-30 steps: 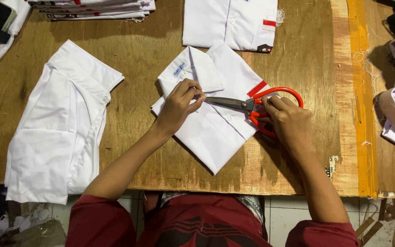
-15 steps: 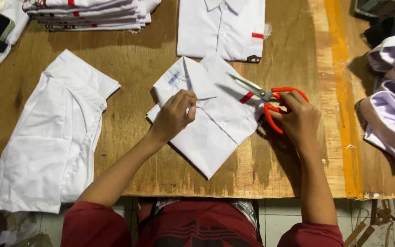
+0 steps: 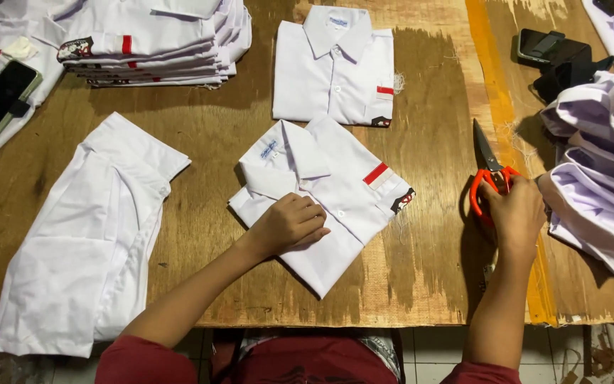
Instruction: The person folds a white shirt on a wooden table, smoothing the fabric and adjusting the collar. They then use red-handled scissors to trim loose threads from the shirt's collar and sleeve before folding it again.
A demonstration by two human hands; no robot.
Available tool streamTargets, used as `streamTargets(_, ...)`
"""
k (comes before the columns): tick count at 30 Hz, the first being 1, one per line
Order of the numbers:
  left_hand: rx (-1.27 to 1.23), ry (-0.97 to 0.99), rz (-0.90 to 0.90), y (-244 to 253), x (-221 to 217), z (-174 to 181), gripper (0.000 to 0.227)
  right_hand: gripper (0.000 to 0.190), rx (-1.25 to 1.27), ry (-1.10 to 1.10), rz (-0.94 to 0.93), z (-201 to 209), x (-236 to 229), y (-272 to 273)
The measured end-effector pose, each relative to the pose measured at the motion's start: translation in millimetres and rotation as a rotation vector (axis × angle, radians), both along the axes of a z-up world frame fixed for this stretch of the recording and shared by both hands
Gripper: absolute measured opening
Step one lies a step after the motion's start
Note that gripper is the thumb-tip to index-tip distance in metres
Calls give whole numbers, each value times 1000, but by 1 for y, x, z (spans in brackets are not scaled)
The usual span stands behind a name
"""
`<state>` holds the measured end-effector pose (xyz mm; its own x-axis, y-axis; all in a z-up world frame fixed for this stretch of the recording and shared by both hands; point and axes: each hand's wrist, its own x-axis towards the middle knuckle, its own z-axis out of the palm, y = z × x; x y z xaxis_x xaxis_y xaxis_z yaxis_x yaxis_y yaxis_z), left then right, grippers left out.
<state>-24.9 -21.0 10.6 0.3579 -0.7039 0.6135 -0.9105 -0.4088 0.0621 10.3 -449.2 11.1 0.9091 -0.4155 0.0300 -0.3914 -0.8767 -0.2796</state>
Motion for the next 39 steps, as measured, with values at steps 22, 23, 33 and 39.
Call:
streamTargets(22, -9, 370, 744, 49, 35, -1, 26, 20, -109, -394, 372, -24, 4, 27)
streamTargets(23, -29, 477, 872, 53, 37, 5, 36, 16, 27, -429, 464, -23, 5, 44)
streamTargets(33, 71, 1056, 1001, 62, 36, 31, 73, 43, 363, -111, 538, -20, -6, 128)
streamTargets(39, 127, 1049, 795, 47, 27, 53, 77, 58, 605, 523, 491, 23, -17, 126)
